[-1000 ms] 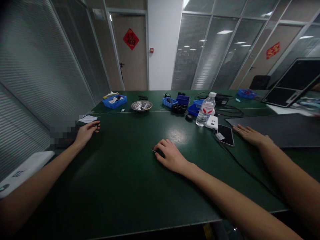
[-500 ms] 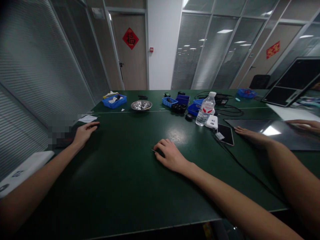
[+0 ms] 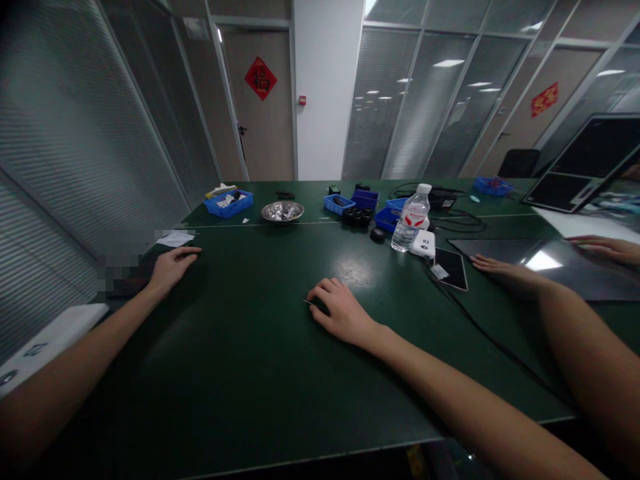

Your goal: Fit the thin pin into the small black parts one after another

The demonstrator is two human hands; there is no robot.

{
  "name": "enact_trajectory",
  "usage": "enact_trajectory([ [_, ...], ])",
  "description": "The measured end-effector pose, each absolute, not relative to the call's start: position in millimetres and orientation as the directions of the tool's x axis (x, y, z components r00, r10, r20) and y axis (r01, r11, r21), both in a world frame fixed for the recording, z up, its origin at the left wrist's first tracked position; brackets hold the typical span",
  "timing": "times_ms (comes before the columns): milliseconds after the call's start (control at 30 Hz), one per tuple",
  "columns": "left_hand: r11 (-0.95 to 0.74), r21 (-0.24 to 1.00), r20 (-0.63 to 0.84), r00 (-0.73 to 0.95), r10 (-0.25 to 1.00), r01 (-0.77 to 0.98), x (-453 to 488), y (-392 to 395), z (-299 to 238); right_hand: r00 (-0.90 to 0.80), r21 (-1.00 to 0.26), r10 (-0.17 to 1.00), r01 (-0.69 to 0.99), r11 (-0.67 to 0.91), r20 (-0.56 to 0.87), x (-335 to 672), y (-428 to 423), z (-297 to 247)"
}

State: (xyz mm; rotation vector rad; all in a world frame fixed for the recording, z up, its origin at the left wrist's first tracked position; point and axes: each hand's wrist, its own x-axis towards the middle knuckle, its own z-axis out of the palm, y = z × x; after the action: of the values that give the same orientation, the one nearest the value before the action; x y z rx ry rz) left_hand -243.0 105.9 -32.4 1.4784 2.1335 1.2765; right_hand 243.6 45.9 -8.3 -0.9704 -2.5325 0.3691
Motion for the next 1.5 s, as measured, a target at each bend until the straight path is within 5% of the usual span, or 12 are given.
enact_trajectory([
  [200,-0.125,0.741,0.313,-0.175,0.934,0.659,-181.0,91.6,-10.8,-0.677,-0.38,0.685,0.58,0.721,0.269,243.5,44.8,-6.3],
  [333,-0.228,0.787,0.141,0.192,0.971,0.573,-102.6,55.3,6.8,-0.677,-0.372,0.686,0.584,0.722,0.267,243.7,44.0,-5.4],
  [467,-0.312,0.813,0.051,0.474,0.879,0.491,-41.9,11.3,11.1,-0.688,-0.367,0.674,0.574,0.732,0.268,244.3,44.8,-6.2],
  [633,-0.598,0.615,0.156,0.664,0.731,0.514,-18.8,-6.5,-1.0,-0.681,-0.365,0.673,0.571,0.735,0.289,244.5,46.2,-8.8],
  [833,-0.661,0.523,0.177,0.69,0.702,0.538,-20.3,-1.6,-8.6,-0.682,-0.373,0.67,0.563,0.737,0.294,244.4,48.6,-12.8],
  [1500,-0.574,0.485,0.24,0.531,0.813,0.659,-20.2,-4.2,-5.6,-0.78,-0.4,0.551,0.423,0.813,0.296,238.8,35.0,-3.4],
])
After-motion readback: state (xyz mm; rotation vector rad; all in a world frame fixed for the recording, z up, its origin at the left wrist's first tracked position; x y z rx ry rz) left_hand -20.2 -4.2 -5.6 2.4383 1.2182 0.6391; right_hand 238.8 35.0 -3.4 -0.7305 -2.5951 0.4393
